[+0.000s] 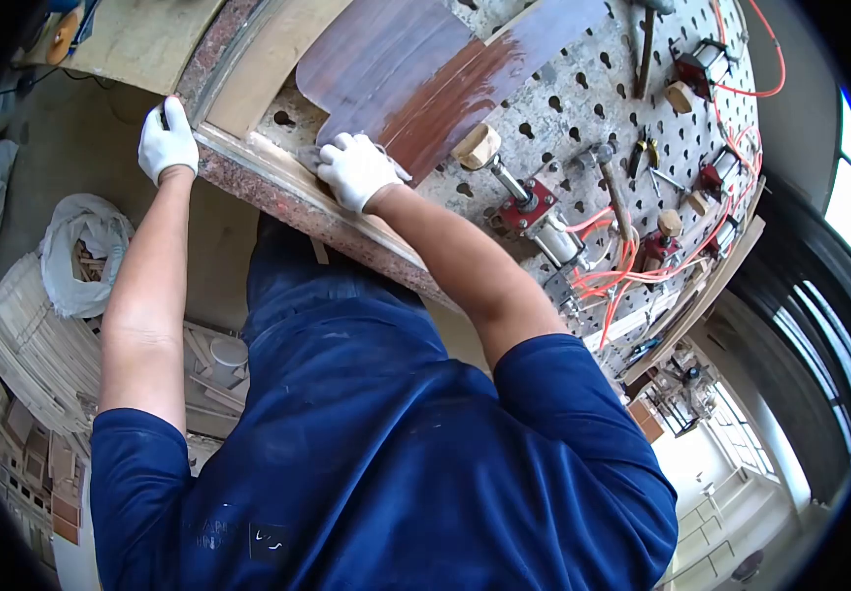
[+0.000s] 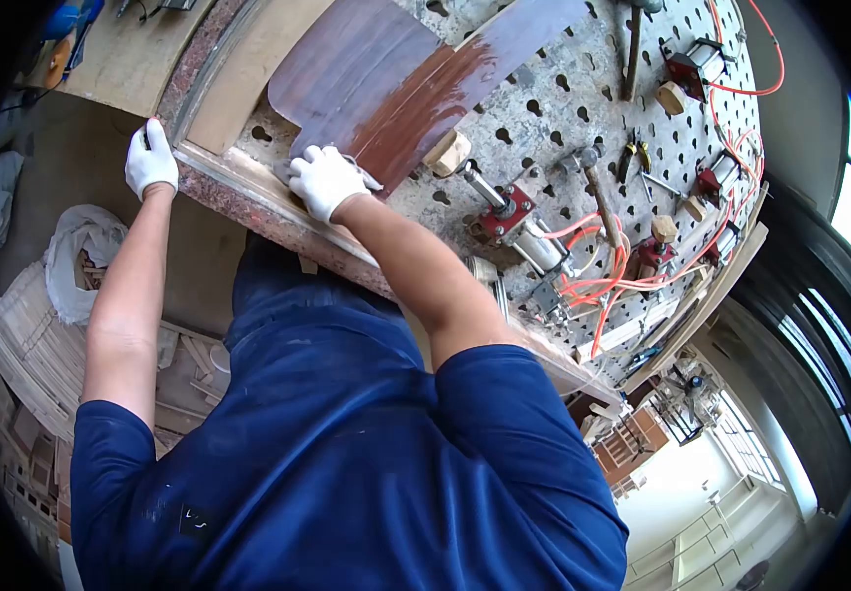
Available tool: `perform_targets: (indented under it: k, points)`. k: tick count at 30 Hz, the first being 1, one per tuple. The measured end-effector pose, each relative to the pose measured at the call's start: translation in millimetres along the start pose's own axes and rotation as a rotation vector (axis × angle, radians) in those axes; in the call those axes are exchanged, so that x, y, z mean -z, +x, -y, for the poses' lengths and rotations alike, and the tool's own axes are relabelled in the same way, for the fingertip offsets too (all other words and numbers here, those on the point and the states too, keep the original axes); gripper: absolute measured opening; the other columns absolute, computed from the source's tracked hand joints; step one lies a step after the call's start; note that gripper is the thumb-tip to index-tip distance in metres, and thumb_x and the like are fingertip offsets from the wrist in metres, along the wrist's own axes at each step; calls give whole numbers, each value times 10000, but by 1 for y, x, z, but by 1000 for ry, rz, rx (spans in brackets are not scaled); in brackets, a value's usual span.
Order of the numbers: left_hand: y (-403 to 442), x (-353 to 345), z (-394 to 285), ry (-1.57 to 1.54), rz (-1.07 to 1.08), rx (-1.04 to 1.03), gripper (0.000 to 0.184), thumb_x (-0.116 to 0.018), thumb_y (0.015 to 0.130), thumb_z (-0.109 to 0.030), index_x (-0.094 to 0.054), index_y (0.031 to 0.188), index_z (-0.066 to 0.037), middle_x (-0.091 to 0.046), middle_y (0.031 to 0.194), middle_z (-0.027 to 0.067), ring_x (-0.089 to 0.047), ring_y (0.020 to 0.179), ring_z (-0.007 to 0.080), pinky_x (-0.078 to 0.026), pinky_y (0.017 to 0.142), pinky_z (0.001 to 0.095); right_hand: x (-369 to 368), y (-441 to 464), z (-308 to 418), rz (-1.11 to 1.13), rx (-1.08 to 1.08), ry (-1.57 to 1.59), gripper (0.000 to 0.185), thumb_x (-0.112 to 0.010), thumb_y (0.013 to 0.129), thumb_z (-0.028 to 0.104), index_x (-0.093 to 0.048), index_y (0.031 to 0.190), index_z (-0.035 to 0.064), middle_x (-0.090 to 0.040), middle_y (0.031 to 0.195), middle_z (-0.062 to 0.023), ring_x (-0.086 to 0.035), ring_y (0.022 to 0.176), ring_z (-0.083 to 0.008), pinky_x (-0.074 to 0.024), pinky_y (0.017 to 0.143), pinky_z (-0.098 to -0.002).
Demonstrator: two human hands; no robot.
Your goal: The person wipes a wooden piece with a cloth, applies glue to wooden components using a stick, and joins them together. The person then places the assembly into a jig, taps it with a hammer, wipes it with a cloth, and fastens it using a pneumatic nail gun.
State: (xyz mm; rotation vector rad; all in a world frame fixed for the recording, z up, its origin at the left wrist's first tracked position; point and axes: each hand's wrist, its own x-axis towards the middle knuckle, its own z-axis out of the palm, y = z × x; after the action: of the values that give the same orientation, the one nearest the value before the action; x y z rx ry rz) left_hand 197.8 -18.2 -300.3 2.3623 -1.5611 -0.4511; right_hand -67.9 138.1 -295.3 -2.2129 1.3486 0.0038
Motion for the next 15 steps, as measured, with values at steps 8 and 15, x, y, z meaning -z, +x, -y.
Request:
perform_targets:
  k: [8, 15]
  points:
    - [6, -4, -4, -12, -28, -28, 497, -479, 915, -566, -718, 1041, -148, -707, 1041, 130, -657, 970, 344, -502, 828, 438, -11, -67, -14, -96, -49, 36, 135, -580, 776, 182, -688, 812, 110, -601, 890, -69, -557, 946, -275, -458, 816, -415]
    - [1, -3, 4, 15, -22, -37, 501, -477, 913, -566, -714, 1072, -153, -699, 1066, 139, -652, 988, 352, -501, 838, 436, -10, 13, 1, -281, -145, 51, 137, -578, 785, 185, -681, 832, 108, -610, 915, -93, -555, 922, -304, -464, 775, -421]
